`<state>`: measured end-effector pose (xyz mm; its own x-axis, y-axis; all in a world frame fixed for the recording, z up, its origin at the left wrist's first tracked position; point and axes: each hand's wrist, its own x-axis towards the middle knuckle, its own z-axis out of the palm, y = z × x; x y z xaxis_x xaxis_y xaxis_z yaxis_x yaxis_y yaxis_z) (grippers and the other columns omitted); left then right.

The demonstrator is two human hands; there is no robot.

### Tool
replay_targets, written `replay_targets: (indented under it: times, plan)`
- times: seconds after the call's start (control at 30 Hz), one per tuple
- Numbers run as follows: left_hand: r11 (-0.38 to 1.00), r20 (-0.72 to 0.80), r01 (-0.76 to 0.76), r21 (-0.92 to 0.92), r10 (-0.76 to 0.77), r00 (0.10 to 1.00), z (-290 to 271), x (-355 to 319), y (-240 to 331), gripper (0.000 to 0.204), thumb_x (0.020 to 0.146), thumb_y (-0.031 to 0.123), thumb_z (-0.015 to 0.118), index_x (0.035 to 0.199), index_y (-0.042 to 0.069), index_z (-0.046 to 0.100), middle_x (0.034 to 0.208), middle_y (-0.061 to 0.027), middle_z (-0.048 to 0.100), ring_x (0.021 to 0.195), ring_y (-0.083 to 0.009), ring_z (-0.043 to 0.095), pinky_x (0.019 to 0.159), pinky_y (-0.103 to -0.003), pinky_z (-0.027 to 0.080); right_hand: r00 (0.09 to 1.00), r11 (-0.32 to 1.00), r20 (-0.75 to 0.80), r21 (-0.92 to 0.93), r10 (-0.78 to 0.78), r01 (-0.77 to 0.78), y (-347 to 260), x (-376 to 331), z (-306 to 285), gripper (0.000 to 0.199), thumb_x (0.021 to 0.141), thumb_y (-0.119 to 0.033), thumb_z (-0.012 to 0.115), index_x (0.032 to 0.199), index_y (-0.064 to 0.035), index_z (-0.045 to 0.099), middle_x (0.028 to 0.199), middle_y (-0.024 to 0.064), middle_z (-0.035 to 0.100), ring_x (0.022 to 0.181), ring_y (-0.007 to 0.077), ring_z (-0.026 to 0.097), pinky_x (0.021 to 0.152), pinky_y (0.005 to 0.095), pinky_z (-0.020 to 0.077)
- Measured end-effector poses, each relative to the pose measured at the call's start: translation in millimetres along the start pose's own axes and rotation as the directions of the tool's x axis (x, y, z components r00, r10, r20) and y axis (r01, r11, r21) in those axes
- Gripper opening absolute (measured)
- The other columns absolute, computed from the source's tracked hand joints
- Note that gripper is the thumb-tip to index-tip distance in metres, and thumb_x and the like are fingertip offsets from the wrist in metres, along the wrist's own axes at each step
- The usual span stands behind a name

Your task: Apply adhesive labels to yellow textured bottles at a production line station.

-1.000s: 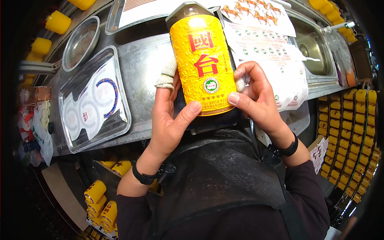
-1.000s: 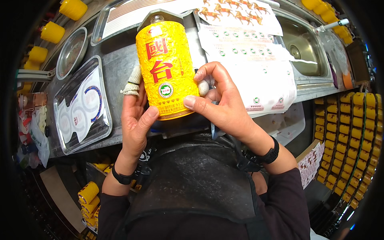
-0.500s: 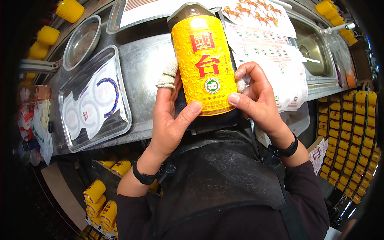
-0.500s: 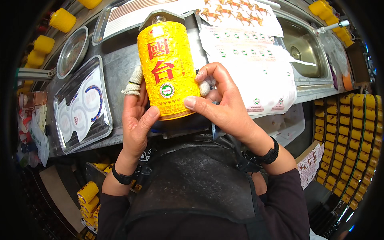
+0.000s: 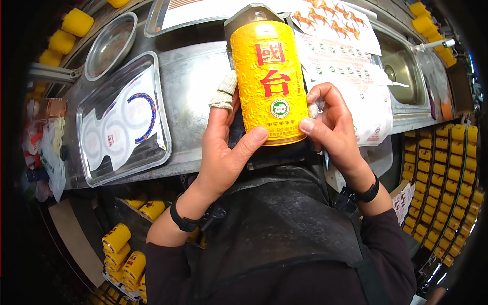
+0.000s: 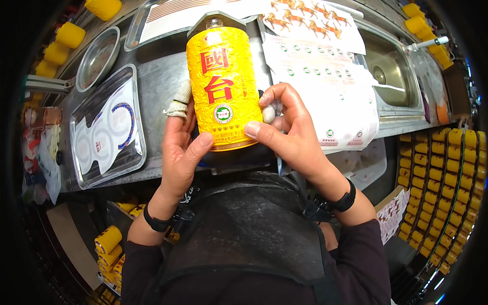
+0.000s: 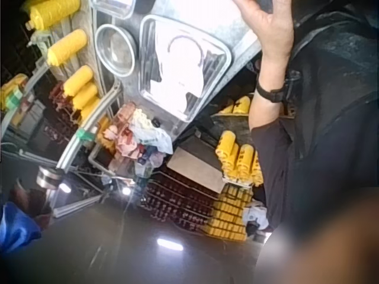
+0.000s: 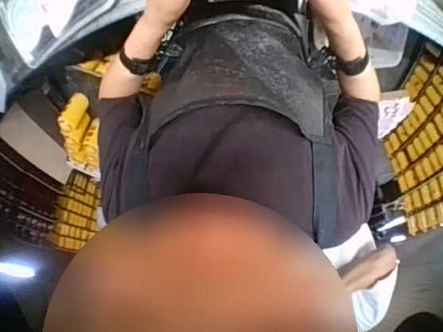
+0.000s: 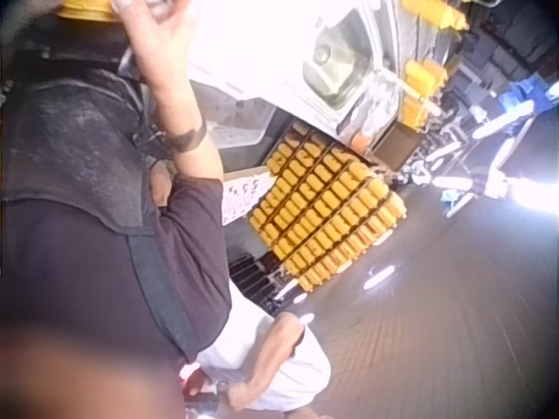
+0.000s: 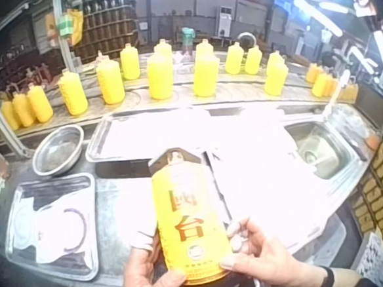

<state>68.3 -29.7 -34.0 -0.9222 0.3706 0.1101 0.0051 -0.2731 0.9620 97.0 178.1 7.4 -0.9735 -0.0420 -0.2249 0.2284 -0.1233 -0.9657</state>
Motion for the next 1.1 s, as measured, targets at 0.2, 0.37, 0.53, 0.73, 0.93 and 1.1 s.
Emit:
replay_targets:
  times: [0.2, 0.37, 0.53, 0.73, 0.93, 1.1]
  plan:
    - [1.000, -0.007, 0.000, -0.014, 0.000, 1.000, 0.2, -0.7, -0.9, 0.076, 0.090, 0.012, 0.065, 0.149, -0.006, 0.021, 0.152, -0.0211, 0.031, 0.142, -0.0289, 0.029, 0.117, -0.039, 0.021, 1.000, 0.999, -0.014, -0.028, -0.025, 0.025, -1.5, 0.9, 2.4, 0.039, 0.082, -0.008, 0.074, 0.108, -0.0047, 0.045, 0.096, 0.0001, 0.050, 0.063, -0.0030, 0.046, 0.053, 0.0129, 0.0372]
    - [1.000, -0.003, -0.011, 0.002, 0.011, 1.000, 0.5, 0.7, -1.5, 0.075, 0.090, 0.012, 0.065, 0.149, -0.006, 0.021, 0.151, -0.0209, 0.032, 0.142, -0.0287, 0.030, 0.116, -0.039, 0.022, 0.999, 0.999, -0.025, -0.032, -0.031, 0.030, -2.3, 0.8, 1.5, 0.041, 0.081, -0.006, 0.074, 0.109, -0.0057, 0.044, 0.094, -0.0013, 0.049, 0.062, -0.0036, 0.045, 0.052, 0.0123, 0.0348]
    - [0.997, -0.026, -0.057, 0.049, 0.059, 0.998, 5.6, 2.2, 5.2, 0.081, 0.086, 0.015, 0.070, 0.147, -0.007, 0.022, 0.145, -0.0210, 0.038, 0.137, -0.0276, 0.037, 0.113, -0.039, 0.027, 0.996, 0.999, -0.075, 0.009, 0.039, -0.038, -5.4, 5.4, -5.4, 0.025, 0.086, -0.013, 0.069, 0.102, -0.0050, 0.052, 0.086, 0.0008, 0.055, 0.055, -0.0006, 0.046, 0.049, 0.0147, 0.0344]
    - [0.989, -0.090, -0.058, 0.137, 0.070, 0.993, 17.7, 3.4, 7.6, 0.085, 0.081, 0.016, 0.075, 0.144, -0.008, 0.023, 0.133, -0.0227, 0.047, 0.123, -0.0273, 0.050, 0.103, -0.039, 0.041, 0.961, 0.898, -0.154, 0.413, 0.231, -0.149, -4.9, 32.2, -62.7, 0.018, 0.088, -0.011, 0.062, 0.104, -0.0033, 0.058, 0.087, 0.0104, 0.062, 0.065, 0.0143, 0.061, 0.062, 0.0246, 0.0493]
    - [0.965, -0.088, -0.134, 0.225, 0.157, 0.984, 14.9, 2.8, 3.9, 0.083, 0.080, 0.017, 0.076, 0.142, -0.008, 0.026, 0.129, -0.0235, 0.049, 0.118, -0.0288, 0.054, 0.099, -0.038, 0.044, 0.913, 0.859, -0.053, -0.366, -0.403, 0.358, -49.6, 4.4, -13.0, 0.044, 0.077, 0.006, 0.070, 0.116, 0.0004, 0.050, 0.104, 0.0092, 0.059, 0.091, 0.0141, 0.061, 0.081, 0.0261, 0.0505]
    - [0.960, -0.115, -0.132, 0.247, 0.164, 0.980, 15.2, 2.6, 1.7, 0.082, 0.080, 0.019, 0.076, 0.141, -0.007, 0.028, 0.127, -0.0232, 0.050, 0.117, -0.0300, 0.055, 0.099, -0.039, 0.044, 0.741, 0.397, 0.408, -0.654, -0.533, 0.645, -65.9, 24.3, 13.0, 0.025, 0.072, 0.001, 0.076, 0.095, -0.0004, 0.066, 0.082, 0.0097, 0.066, 0.071, 0.0200, 0.063, 0.063, 0.0280, 0.0492]
